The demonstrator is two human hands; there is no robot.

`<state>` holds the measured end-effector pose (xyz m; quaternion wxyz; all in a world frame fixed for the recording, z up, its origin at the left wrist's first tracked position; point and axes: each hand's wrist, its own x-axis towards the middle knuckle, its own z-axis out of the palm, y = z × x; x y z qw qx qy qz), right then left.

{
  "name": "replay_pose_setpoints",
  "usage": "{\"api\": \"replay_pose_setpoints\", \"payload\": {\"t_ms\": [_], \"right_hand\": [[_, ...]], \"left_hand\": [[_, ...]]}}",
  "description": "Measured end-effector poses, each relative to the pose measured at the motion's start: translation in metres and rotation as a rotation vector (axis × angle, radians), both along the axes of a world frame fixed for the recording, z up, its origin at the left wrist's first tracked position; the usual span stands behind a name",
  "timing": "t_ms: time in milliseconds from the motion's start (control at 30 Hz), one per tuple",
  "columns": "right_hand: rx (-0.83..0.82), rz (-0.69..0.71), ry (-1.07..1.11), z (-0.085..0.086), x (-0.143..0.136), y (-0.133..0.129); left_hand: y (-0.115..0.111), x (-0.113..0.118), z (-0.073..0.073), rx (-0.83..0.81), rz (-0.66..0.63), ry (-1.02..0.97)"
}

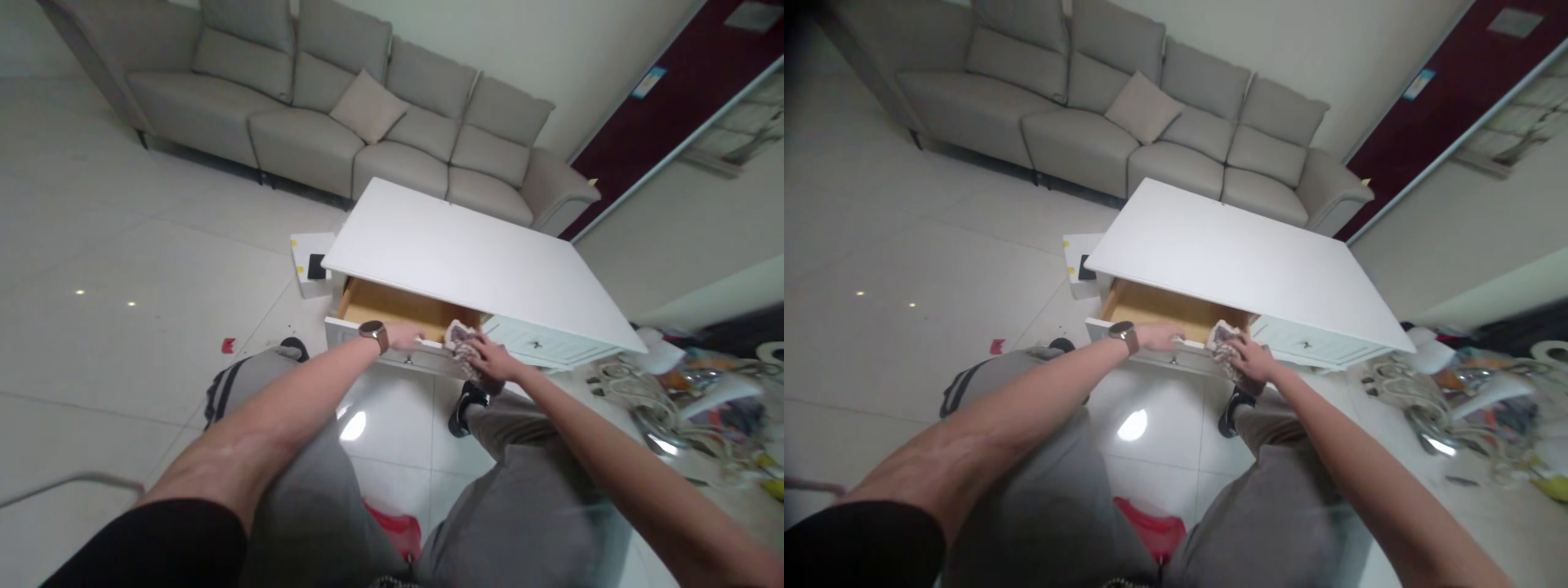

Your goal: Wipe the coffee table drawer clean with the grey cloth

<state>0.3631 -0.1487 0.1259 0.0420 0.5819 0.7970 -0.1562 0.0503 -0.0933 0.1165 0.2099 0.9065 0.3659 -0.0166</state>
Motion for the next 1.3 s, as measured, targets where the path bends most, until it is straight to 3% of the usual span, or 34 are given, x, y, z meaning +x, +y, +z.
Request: {"api": "replay_pose_setpoints", "payload": {"t_ms": [100,167,300,400,500,700,767,833,933,1067,1167,1300], "right_hand": [[0.094,-0.008,-0.179,-0.037,-0.033,-0.009],[0.148,0.020,-0.270,-0.048,-0.044,-0.006],[0.163,0.120,-0.321,-0.049,-0.051,0.007],[0.181,0.187,-0.336,-0.048,-0.081,0.015],[0.220,0.229,-0.319,-0.049,-0.148,0.023],[0.333,0.318,-0.178,-0.053,-0.318,0.043],[0.366,0.328,-0.134,-0.053,-0.355,0.050],[0.383,0.340,-0.116,-0.053,-0.374,0.055],[0.379,0.380,-0.075,-0.051,-0.371,0.056],[0.344,0.401,-0.060,-0.048,-0.320,0.047],[0.304,0.391,-0.102,-0.048,-0.251,0.039],[0.192,0.360,-0.120,-0.045,-0.124,0.031]], "left_hand": [[0.032,-0.046,0.031,-0.045,0.087,0.179],[0.049,-0.086,0.039,-0.096,0.168,0.343],[0.064,-0.159,0.027,-0.220,0.305,0.468],[0.065,-0.189,0.009,-0.430,0.359,0.432],[0.066,-0.202,-0.004,-0.523,0.362,0.395],[0.069,-0.227,-0.009,-0.408,0.457,0.386],[0.070,-0.236,-0.010,-0.367,0.447,0.389],[0.071,-0.243,-0.012,-0.348,0.445,0.394],[0.073,-0.244,-0.013,-0.358,0.450,0.381],[0.076,-0.233,-0.012,-0.456,0.525,0.339],[0.077,-0.221,-0.009,-0.618,0.592,0.329],[0.078,-0.204,-0.007,-0.679,0.519,0.335]]}}
